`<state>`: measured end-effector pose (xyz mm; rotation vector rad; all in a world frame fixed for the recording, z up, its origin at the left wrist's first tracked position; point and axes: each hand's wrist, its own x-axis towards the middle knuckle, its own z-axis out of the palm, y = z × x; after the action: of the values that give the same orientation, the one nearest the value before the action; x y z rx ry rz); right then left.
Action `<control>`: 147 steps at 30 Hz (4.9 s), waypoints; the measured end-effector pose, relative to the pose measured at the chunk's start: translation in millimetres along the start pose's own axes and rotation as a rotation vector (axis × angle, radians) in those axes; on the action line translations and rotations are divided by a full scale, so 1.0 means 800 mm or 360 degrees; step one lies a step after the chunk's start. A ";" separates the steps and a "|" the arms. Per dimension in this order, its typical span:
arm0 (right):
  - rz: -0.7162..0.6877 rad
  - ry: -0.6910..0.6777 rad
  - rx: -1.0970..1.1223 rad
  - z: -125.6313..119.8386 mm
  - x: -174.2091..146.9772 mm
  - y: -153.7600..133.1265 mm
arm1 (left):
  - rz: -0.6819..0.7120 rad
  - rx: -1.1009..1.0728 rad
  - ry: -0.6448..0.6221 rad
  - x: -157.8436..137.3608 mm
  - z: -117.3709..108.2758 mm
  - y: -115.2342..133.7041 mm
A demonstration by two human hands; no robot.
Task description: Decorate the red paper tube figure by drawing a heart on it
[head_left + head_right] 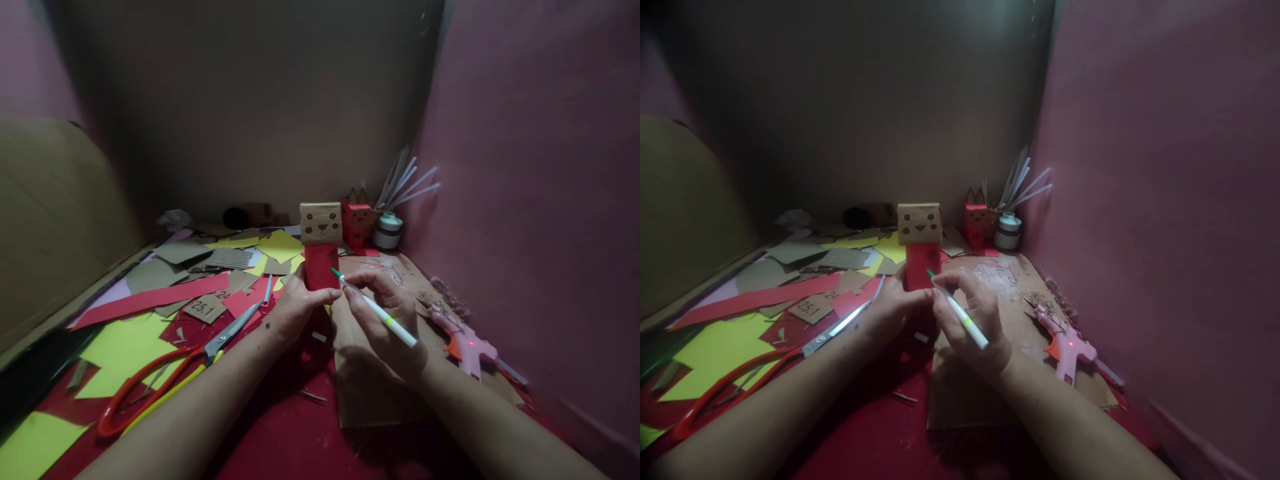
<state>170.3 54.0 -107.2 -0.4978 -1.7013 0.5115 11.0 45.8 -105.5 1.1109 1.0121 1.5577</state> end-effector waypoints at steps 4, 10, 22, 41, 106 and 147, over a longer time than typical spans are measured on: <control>-0.0010 -0.0004 -0.0060 0.001 0.003 0.000 | 0.0035 0.0085 0.0034 -0.003 0.002 0.001; -0.0069 -0.0108 -0.0144 -0.001 0.007 -0.009 | 0.0083 0.0094 0.0030 0.001 0.000 -0.002; -0.0043 -0.0051 -0.0101 -0.002 0.005 -0.007 | 0.0094 0.0132 0.0008 -0.003 0.004 0.005; -0.0151 -0.0213 -0.0204 -0.004 0.006 -0.013 | 0.0058 0.0136 -0.0052 0.003 0.000 0.002; -0.0067 -0.0120 -0.0272 -0.007 0.007 -0.016 | 0.0138 0.0307 -0.0114 -0.001 0.005 -0.001; -0.0170 -0.0105 -0.0197 -0.006 0.008 -0.010 | 0.0150 0.0393 -0.0208 0.000 0.004 -0.011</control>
<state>173.8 51.2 -96.6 -0.4802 -1.8199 0.3507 15.7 47.9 -112.8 1.4303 1.0965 1.4390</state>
